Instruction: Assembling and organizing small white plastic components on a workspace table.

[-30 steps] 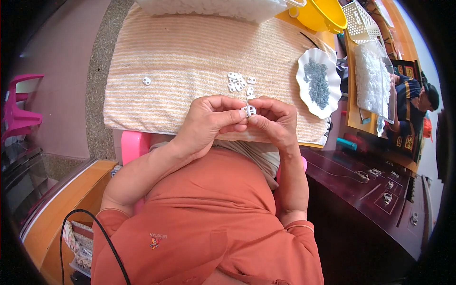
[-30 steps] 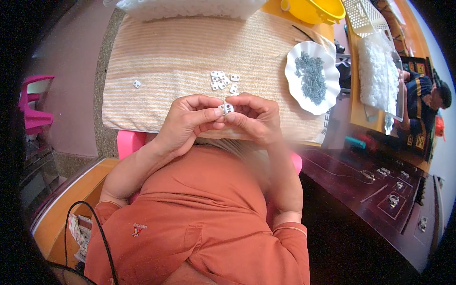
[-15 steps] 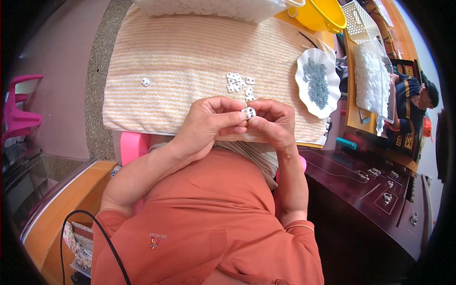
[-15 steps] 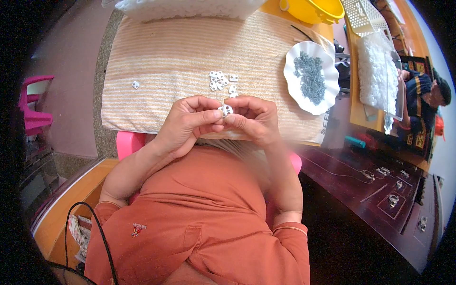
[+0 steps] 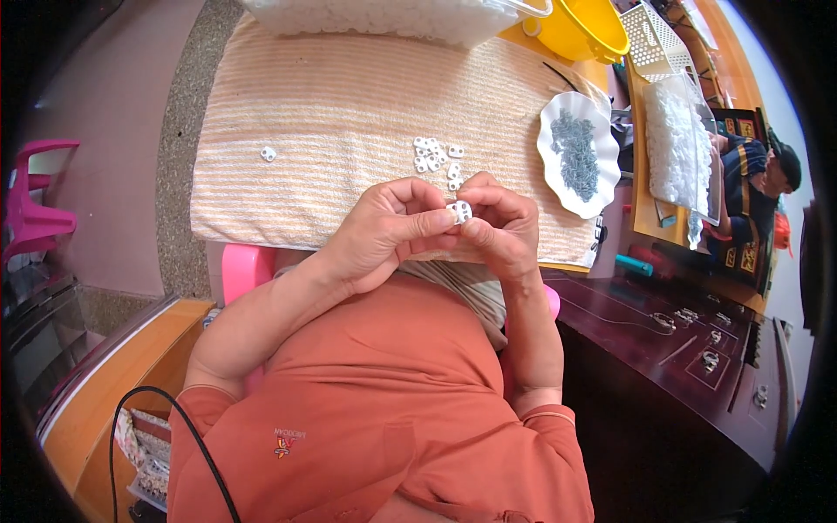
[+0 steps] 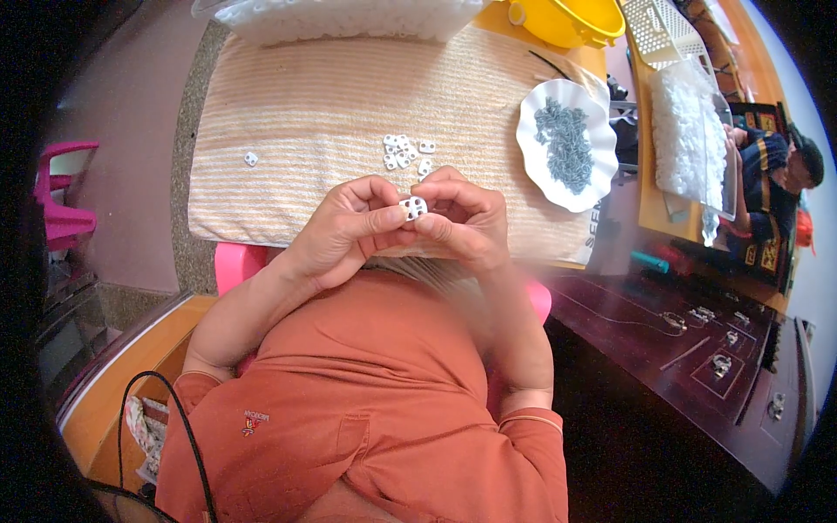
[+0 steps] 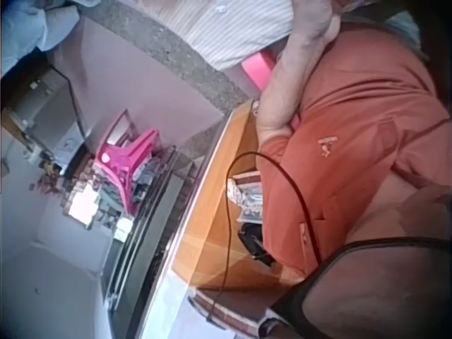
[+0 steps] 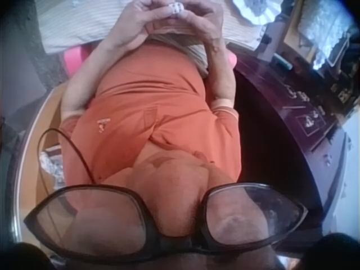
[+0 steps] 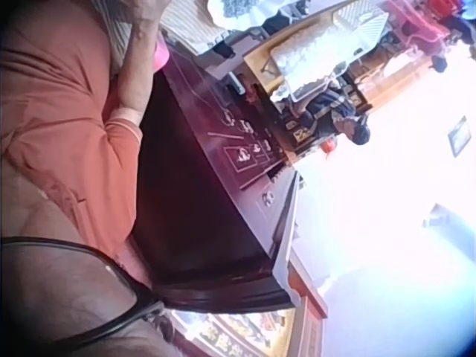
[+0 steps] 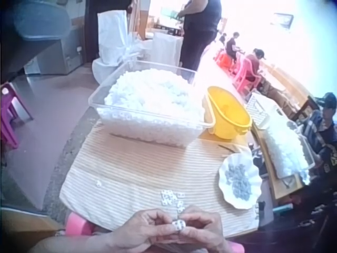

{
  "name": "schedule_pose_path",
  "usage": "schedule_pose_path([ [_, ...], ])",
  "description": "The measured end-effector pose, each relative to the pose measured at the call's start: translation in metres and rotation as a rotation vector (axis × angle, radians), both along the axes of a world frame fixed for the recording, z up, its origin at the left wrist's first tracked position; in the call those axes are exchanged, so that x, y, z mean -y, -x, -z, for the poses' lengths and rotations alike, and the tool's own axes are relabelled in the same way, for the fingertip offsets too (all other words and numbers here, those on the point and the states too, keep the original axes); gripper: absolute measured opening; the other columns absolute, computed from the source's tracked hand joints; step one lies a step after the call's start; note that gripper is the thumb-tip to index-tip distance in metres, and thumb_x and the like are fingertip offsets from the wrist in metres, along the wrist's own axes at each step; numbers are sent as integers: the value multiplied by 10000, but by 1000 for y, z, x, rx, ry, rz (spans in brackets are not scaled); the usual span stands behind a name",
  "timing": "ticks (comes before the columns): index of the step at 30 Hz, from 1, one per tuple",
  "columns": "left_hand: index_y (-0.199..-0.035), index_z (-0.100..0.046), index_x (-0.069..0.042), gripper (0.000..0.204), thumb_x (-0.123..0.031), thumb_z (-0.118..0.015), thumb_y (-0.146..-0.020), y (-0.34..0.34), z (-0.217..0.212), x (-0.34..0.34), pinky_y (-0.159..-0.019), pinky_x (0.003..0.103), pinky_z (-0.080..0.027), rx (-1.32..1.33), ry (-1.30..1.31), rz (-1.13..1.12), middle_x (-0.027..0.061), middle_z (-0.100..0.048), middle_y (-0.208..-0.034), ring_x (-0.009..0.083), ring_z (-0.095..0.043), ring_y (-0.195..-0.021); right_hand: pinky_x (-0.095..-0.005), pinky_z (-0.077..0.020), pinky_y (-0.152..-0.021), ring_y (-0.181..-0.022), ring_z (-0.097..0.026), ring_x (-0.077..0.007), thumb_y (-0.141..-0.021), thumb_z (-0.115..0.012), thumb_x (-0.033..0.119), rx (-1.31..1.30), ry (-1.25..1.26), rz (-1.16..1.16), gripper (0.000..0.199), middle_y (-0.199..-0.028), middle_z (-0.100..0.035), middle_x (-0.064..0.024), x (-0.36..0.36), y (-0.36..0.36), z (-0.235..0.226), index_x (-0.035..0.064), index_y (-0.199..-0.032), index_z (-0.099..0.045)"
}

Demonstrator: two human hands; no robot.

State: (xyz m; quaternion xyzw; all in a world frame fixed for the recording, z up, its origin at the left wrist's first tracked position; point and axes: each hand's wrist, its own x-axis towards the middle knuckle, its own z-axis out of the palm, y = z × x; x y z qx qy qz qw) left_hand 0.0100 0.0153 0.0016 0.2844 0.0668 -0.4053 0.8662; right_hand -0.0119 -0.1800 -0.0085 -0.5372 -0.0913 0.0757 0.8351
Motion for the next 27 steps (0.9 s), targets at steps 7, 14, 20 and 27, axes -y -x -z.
schedule_pose_path([
  [7,-909,-610,-45,63,-66,-666,-887,2,2,2,-775,265,-578,48,94,12,57,-663,-903,135,-663,-832,-261,-508,-774,-867,-610,-161,-790,-729,-29,-13,21,2,268,-982,-601,-111,-1,1,-6,-39,-1052,-673],
  [14,-901,-609,-30,64,-61,-663,-887,5,-2,4,-787,275,-578,67,105,27,62,-665,-885,132,-661,-838,-244,-511,-723,-835,-613,-146,-780,-727,-47,48,66,-32,252,-963,-611,-103,0,0,-11,-41,-1028,-682],
  [20,-879,-611,-32,59,-47,-668,-880,5,-5,4,-777,276,-576,122,126,14,54,-659,-873,126,-652,-817,-241,-498,-713,-841,-606,-137,-782,-725,-44,21,66,-55,246,-956,-616,-103,-4,2,-23,-38,-1025,-685],
  [27,-875,-609,-33,68,-50,-675,-874,3,-5,2,-745,278,-581,74,35,38,54,-651,-860,141,-653,-803,-238,-450,-738,-835,-545,-123,-787,-747,24,-126,72,-82,269,-923,-583,-70,-2,4,-27,-32,-1033,-654],
])
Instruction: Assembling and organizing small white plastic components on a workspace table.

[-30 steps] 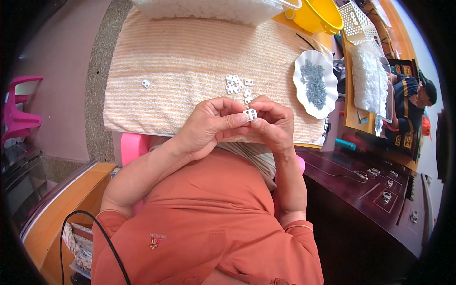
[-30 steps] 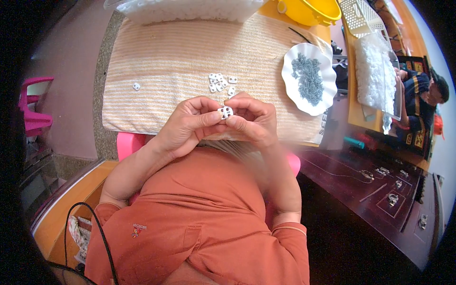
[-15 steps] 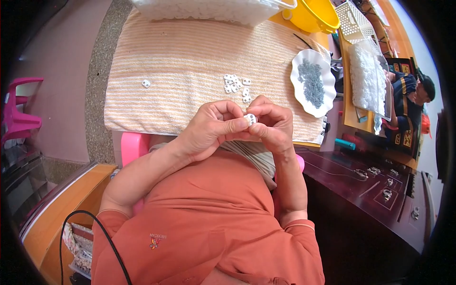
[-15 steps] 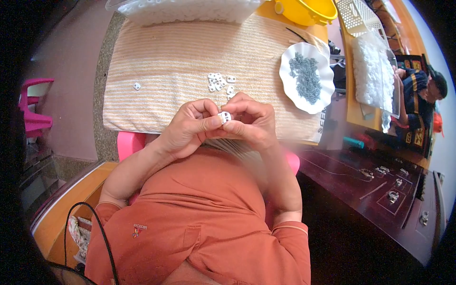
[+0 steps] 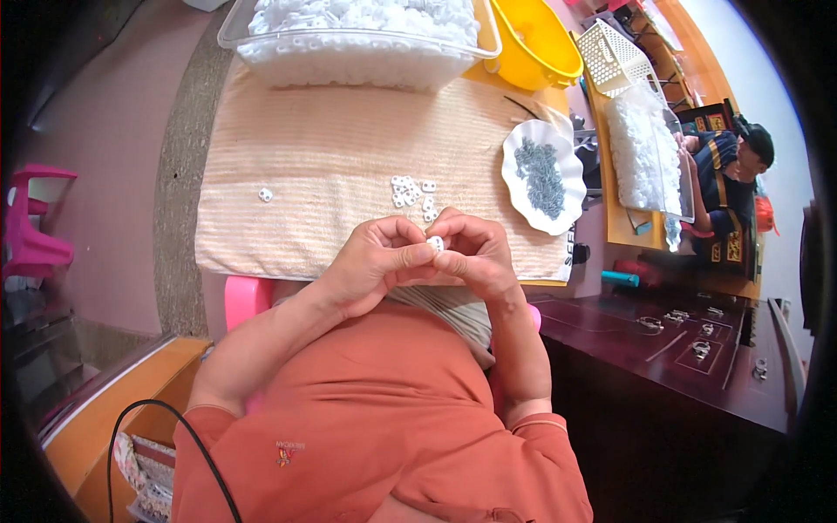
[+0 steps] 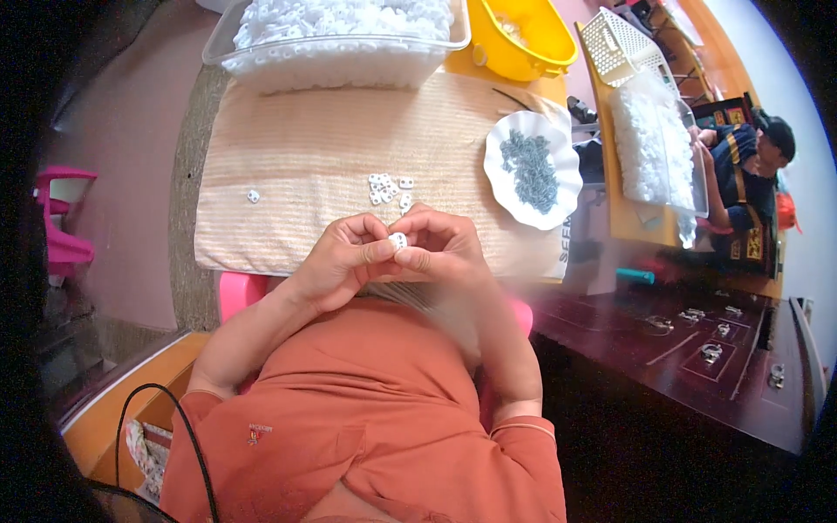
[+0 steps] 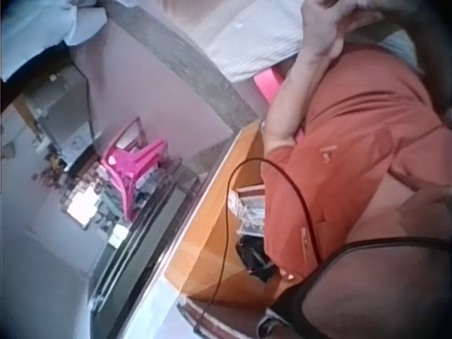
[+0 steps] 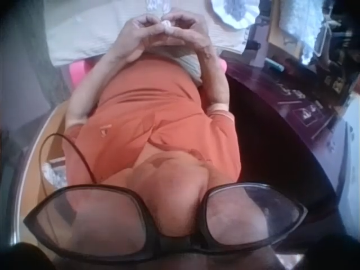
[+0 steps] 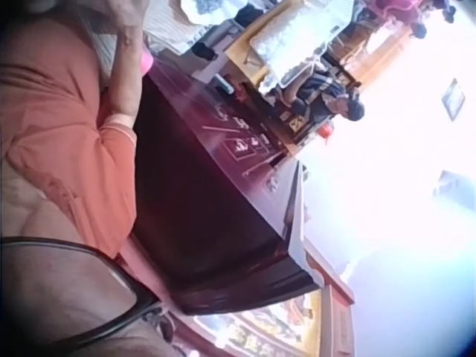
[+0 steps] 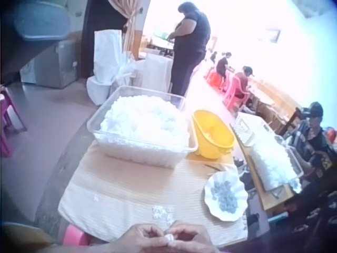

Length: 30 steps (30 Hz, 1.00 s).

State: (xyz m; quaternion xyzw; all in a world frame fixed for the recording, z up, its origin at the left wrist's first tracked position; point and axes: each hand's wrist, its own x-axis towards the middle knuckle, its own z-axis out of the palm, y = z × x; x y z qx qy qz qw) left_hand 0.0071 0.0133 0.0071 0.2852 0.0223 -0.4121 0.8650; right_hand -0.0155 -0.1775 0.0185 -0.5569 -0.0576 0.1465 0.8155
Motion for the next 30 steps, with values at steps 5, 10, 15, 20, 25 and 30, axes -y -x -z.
schedule_pose_path([
  [5,-912,-618,-29,78,-77,-673,-884,0,1,0,-745,279,-585,-15,-9,-3,63,-653,-887,147,-657,-799,-244,-422,-759,-833,-521,-114,-798,-735,21,8,80,-42,162,-913,-547,-44,3,-5,-12,6,-887,-601],
  [10,-933,-614,-27,84,-88,-659,-897,-2,0,-1,-753,278,-583,-25,1,-45,68,-661,-939,135,-652,-817,-258,-477,-759,-857,-564,-130,-827,-671,-61,159,210,1,129,-937,-564,-75,8,-19,-20,-14,-916,-590],
  [15,-957,-611,-29,88,-85,-649,-901,-2,-1,-1,-801,283,-570,-1,-55,-85,129,-650,-1051,133,-643,-851,-219,-490,-654,-708,-606,-69,-857,-683,78,329,749,475,123,-774,-671,-38,44,-70,-41,-21,-929,-668],
  [20,-958,-613,-25,95,-88,-652,-899,1,1,-2,-802,287,-570,27,-74,-92,129,-652,-1039,131,-644,-839,-239,-502,-638,-666,-635,-109,-857,-682,125,564,914,782,214,-718,-682,-67,89,-156,-84,-49,-981,-691],
  [25,-960,-616,-19,92,-82,-647,-901,-3,4,1,-779,281,-566,10,-89,-121,121,-658,-1008,130,-643,-820,-287,-552,-694,-796,-700,-221,-824,-716,151,671,1162,851,348,-990,-691,-189,140,-201,-76,-33,-1114,-656],
  [30,-971,-622,-10,98,-80,-640,-906,-11,3,-8,-741,261,-555,47,-157,-287,110,-667,-997,127,-637,-791,-216,-484,-652,-724,-611,-82,-845,-703,110,534,1024,352,245,-838,-688,-42,71,-137,-59,-17,-1054,-677],
])
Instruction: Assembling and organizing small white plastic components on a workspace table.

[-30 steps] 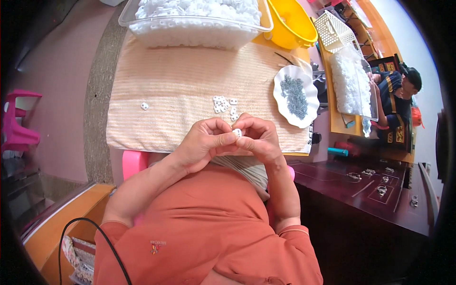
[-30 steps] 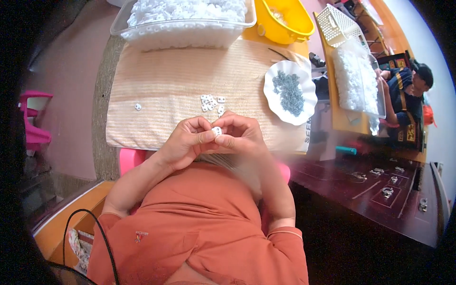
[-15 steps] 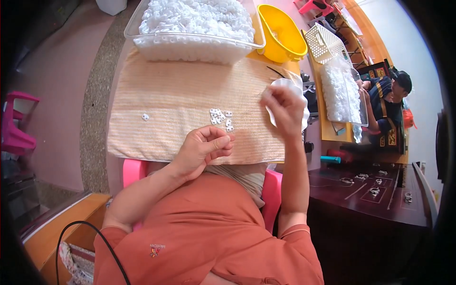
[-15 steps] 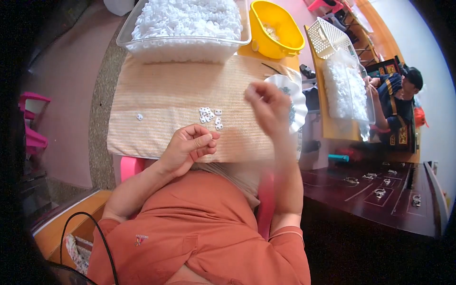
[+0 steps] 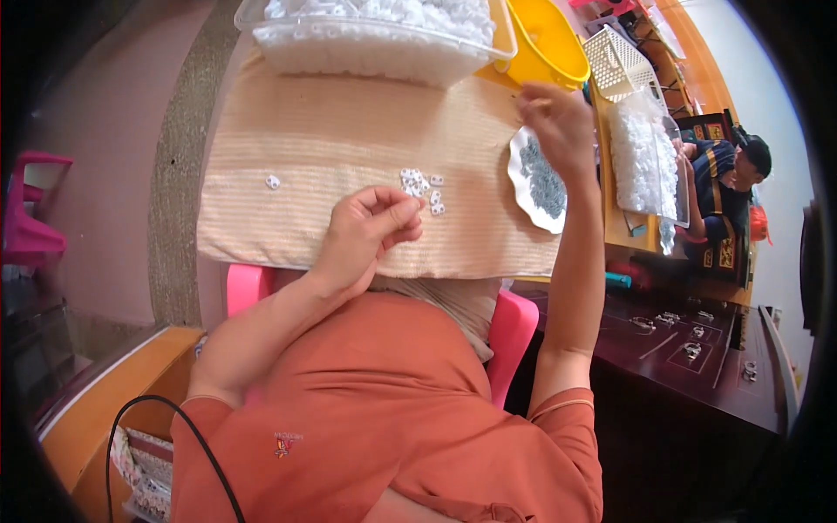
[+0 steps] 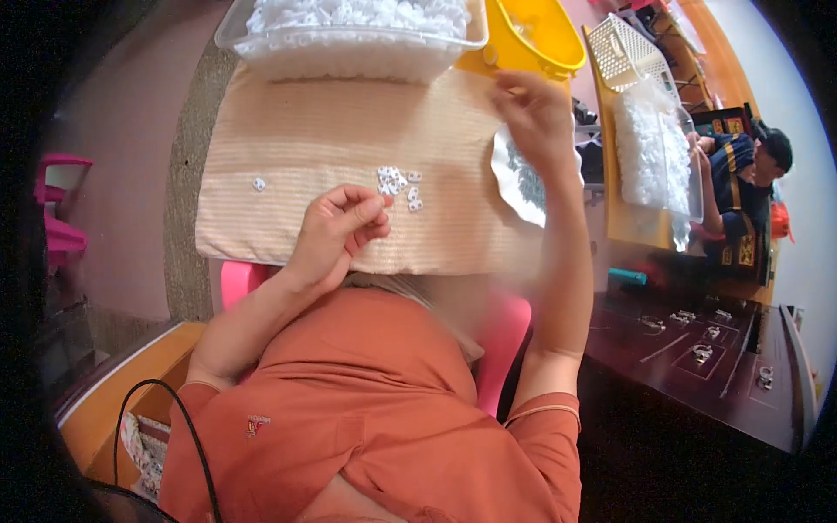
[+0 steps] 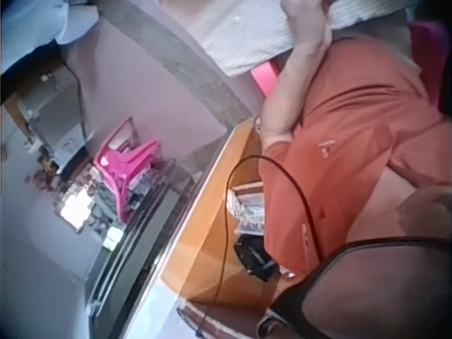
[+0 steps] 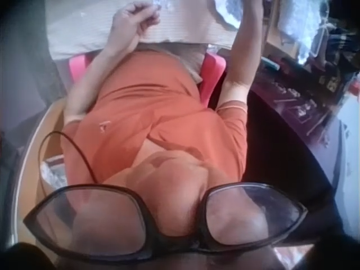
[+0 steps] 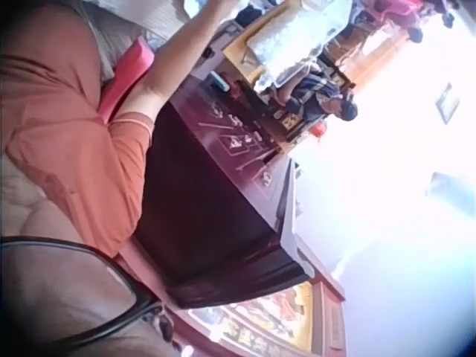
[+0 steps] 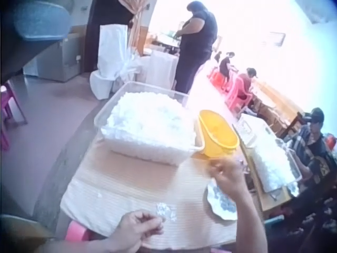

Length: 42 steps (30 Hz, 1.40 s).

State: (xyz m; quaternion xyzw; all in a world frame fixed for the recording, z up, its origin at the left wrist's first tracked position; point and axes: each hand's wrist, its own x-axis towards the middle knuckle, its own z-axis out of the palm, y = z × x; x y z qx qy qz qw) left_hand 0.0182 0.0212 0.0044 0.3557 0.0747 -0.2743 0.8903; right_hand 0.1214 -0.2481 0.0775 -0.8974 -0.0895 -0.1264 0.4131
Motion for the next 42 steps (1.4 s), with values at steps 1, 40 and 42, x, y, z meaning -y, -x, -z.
schedule_pose_path([
  [1,-954,-634,-12,98,-85,-660,-893,-2,-4,0,-725,240,-548,-5,-13,-35,64,-662,-887,108,-629,-761,-216,-470,-628,-688,-588,-68,-839,-711,109,-48,130,3,227,-832,-686,-27,-12,17,6,-7,-1033,-681],
  [40,-829,-629,-22,103,-111,-653,-783,22,8,8,-728,391,-504,1113,-827,108,119,-625,-815,301,-619,-813,-377,-500,-747,-801,-641,-303,-727,-746,137,-329,469,-235,435,-963,-629,-154,-84,71,32,16,-1128,-632],
  [42,-814,-615,-27,111,-121,-650,-764,25,7,8,-768,430,-491,1115,-838,147,118,-607,-854,330,-592,-875,-379,-500,-750,-807,-641,-306,-724,-750,139,-346,476,-251,439,-961,-630,-156,-86,67,31,17,-1128,-630],
])
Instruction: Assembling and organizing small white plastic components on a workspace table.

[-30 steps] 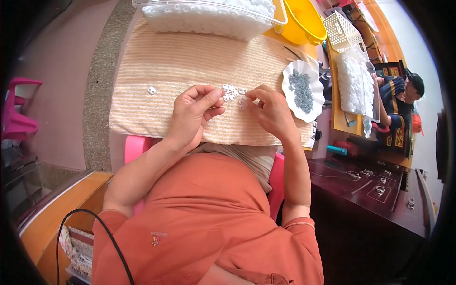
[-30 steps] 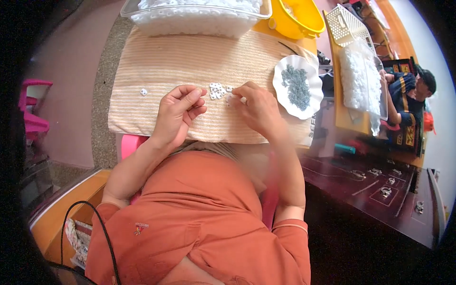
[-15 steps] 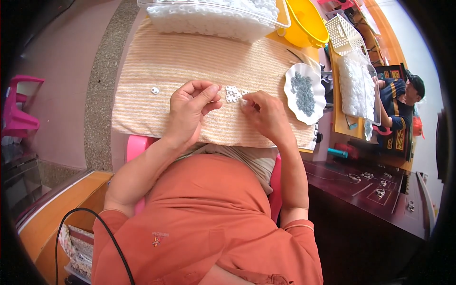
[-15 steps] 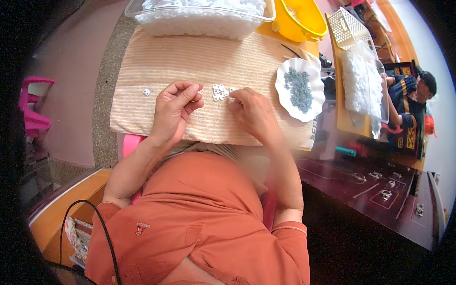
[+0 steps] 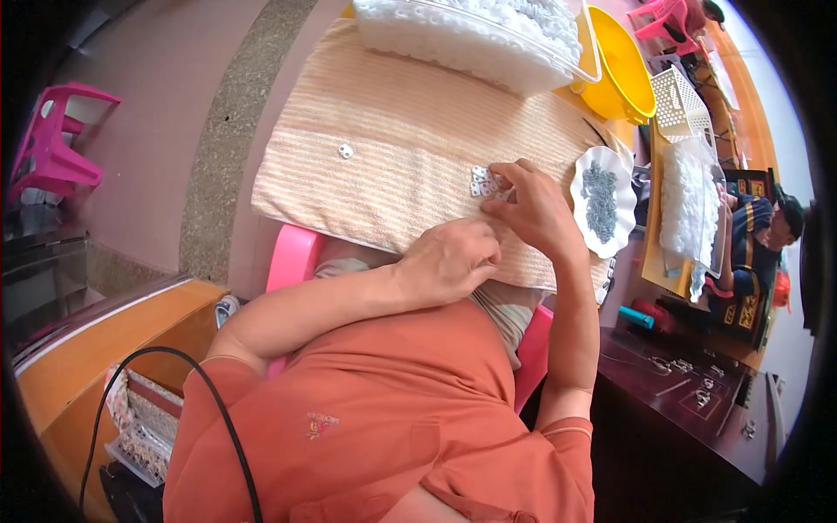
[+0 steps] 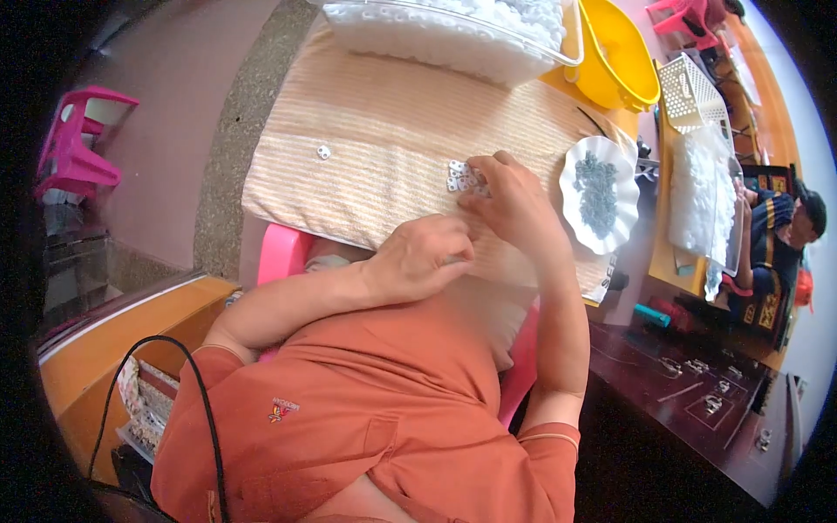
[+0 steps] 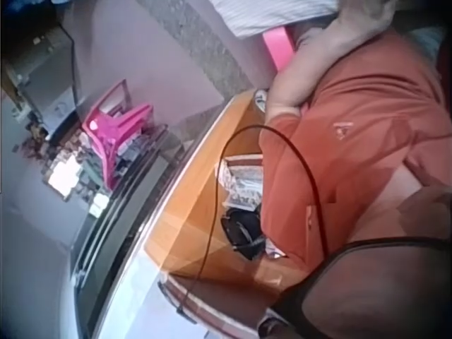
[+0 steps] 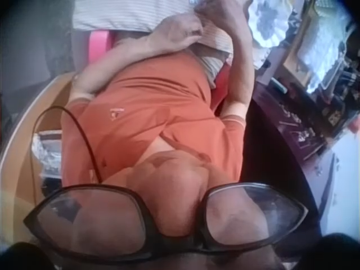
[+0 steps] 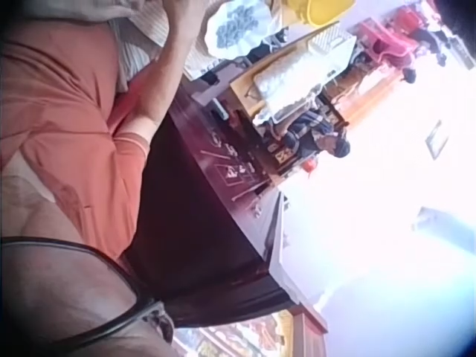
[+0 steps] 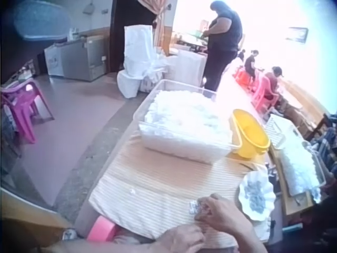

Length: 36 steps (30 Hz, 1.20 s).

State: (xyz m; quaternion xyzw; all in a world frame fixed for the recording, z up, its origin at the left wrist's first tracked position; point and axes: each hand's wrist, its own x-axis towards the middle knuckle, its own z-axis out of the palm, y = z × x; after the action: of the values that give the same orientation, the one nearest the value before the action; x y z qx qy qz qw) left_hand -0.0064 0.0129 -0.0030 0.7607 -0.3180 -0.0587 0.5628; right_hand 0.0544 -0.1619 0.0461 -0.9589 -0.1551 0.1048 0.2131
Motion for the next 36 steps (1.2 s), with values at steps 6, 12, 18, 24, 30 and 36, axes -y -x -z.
schedule_pose_path([
  [6,-855,-610,-21,140,-135,-640,-779,4,8,4,-768,429,-506,142,-25,-5,155,-595,-911,345,-596,-876,-381,-501,-754,-848,-640,-299,-730,-746,115,-11,-22,-95,407,-939,-638,-159,-10,-11,4,24,-1113,-642],
  [12,-855,-604,-22,146,-147,-639,-786,6,9,4,-749,440,-512,145,-63,23,162,-590,-907,353,-592,-875,-356,-505,-731,-806,-643,-267,-731,-745,102,-91,-53,-101,385,-947,-633,-149,-18,-13,-2,-7,-1088,-652],
  [18,-844,-604,-31,149,-162,-649,-788,5,12,4,-755,441,-507,151,-42,38,155,-567,-874,340,-583,-880,-335,-505,-689,-756,-644,-215,-713,-776,131,-45,32,5,451,-1003,-607,-143,6,-3,-5,-11,-1116,-634],
  [24,-849,-609,-27,140,-147,-645,-786,7,15,6,-778,437,-502,162,-112,45,151,-579,-897,338,-584,-886,-352,-508,-721,-780,-645,-277,-702,-781,148,-47,4,-42,451,-963,-620,-149,-12,-4,-1,-8,-1101,-639],
  [30,-871,-625,-18,148,-138,-640,-786,9,19,8,-782,433,-509,218,-30,6,161,-618,-1020,334,-601,-934,-370,-511,-756,-835,-657,-303,-720,-753,148,-67,-10,-109,411,-951,-643,-177,-31,-12,-2,-7,-1086,-648],
  [36,-842,-634,-20,138,-147,-635,-789,6,16,5,-761,436,-516,218,-48,5,152,-626,-1031,336,-617,-921,-378,-514,-775,-862,-659,-315,-742,-721,130,-93,-37,-152,387,-966,-653,-192,-55,-22,1,-18,-1091,-649],
])
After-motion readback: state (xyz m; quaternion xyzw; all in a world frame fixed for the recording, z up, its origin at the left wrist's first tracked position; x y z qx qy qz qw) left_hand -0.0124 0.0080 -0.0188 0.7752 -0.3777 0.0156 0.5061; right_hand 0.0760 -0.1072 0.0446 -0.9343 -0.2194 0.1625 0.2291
